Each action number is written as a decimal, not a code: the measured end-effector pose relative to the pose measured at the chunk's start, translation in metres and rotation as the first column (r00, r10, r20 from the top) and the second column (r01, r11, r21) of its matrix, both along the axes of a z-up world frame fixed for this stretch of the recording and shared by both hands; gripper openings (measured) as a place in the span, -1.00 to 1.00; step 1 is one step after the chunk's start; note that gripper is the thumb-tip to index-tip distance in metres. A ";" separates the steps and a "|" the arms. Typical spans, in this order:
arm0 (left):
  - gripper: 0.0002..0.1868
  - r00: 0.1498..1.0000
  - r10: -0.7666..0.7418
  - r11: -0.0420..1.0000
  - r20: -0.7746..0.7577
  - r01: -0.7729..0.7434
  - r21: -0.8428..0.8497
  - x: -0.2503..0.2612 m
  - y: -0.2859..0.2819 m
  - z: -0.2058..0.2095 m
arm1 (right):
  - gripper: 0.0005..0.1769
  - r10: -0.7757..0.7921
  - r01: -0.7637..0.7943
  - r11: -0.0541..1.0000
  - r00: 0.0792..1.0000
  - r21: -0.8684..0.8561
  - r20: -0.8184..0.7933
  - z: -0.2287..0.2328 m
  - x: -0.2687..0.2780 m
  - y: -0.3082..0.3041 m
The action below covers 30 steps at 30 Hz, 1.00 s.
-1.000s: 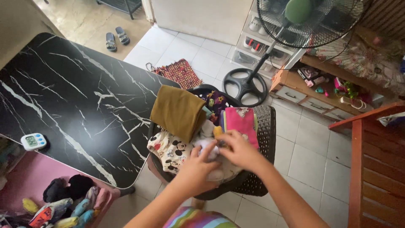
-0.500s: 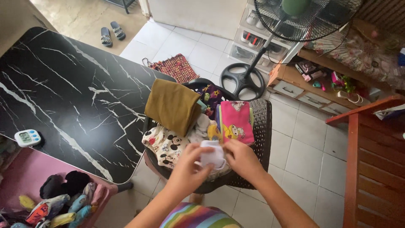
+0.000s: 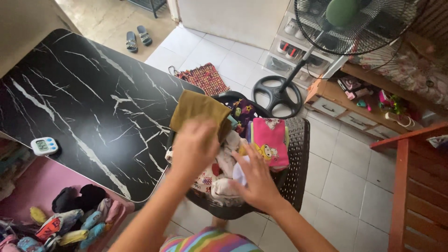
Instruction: Gathering and organizing various pieces of laundry/clothing into a basket.
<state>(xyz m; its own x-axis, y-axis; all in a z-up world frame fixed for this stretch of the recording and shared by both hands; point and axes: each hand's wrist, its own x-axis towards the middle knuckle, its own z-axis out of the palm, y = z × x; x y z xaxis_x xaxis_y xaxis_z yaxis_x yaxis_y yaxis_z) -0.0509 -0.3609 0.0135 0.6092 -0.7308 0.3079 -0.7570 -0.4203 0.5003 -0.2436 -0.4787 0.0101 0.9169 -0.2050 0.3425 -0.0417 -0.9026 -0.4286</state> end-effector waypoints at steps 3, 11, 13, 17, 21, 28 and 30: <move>0.08 0.965 0.039 0.999 0.258 -0.045 0.020 0.021 -0.022 0.037 | -0.36 -0.131 0.119 0.960 0.991 0.251 0.031 -0.036 0.037 -0.023; 0.22 0.990 0.042 0.856 0.132 -0.104 0.506 0.020 -0.064 0.000 | -0.41 0.018 0.010 0.997 0.943 0.082 -0.332 -0.110 0.162 -0.141; 0.18 0.983 0.047 0.842 0.179 -0.135 0.521 0.031 -0.063 -0.012 | -0.37 0.130 -0.042 0.977 0.894 0.209 -0.429 -0.101 0.173 -0.147; -0.02 0.981 -0.050 0.887 0.188 -0.043 0.460 0.060 -0.052 -0.026 | -0.32 0.141 -0.073 0.989 0.721 0.129 -0.678 -0.098 0.178 -0.149; 0.10 0.920 -0.368 0.743 0.134 0.204 0.638 0.070 -0.057 -0.020 | -0.23 0.112 -0.138 0.990 0.656 0.027 -0.746 -0.092 0.174 -0.149; 0.06 0.869 -0.421 0.749 0.261 0.170 0.641 0.035 -0.056 -0.035 | -0.13 0.073 -0.159 0.986 0.706 -0.057 -0.705 -0.105 0.160 -0.139; 0.03 0.852 -0.404 0.813 0.333 0.168 0.558 0.040 -0.059 -0.055 | -0.12 0.049 -0.157 0.983 0.722 -0.094 -0.690 -0.108 0.161 -0.139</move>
